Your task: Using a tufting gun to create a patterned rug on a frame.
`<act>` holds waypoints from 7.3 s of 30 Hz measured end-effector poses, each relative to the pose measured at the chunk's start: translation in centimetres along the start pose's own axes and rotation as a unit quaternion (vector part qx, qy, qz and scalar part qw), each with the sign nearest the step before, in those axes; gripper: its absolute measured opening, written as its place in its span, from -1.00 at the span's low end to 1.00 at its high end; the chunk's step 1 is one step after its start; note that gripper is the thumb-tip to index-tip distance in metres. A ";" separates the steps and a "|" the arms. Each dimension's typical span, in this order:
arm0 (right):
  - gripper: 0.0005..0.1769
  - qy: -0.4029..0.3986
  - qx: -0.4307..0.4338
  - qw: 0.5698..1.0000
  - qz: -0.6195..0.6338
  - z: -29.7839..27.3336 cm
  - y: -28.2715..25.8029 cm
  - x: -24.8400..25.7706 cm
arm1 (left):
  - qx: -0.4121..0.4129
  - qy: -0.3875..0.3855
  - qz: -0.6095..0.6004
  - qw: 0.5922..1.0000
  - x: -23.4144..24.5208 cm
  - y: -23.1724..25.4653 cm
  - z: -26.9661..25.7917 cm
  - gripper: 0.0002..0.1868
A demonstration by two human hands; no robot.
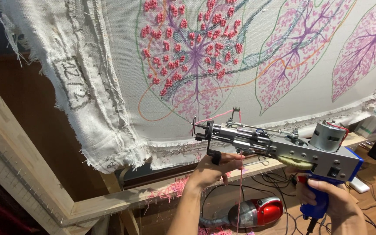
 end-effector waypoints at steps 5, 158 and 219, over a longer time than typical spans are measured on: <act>-0.69 0.032 0.015 0.997 0.068 -0.3 0.2 0.5 | -0.011 0.025 0.021 0.999 0.0 -0.6 0.4 -0.71; -0.81 0.232 0.085 0.939 -0.238 6.6 -7.8 -16.9 | -0.189 0.368 0.089 0.906 7.4 1.2 6.7 -0.67; -0.73 0.202 0.013 0.966 -0.159 3.5 -10.8 -12.3 | 0.038 0.021 0.044 0.998 2.0 4.3 11.4 -0.85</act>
Point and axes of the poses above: each hand's wrist, its own z-axis towards the middle knuckle, its own x-axis out of the back of the hand, y = z × x, the point moved 5 cm from there along z, towards the middle knuckle, and after that the axes turned 12 degrees about z, right-handed, at the moved point
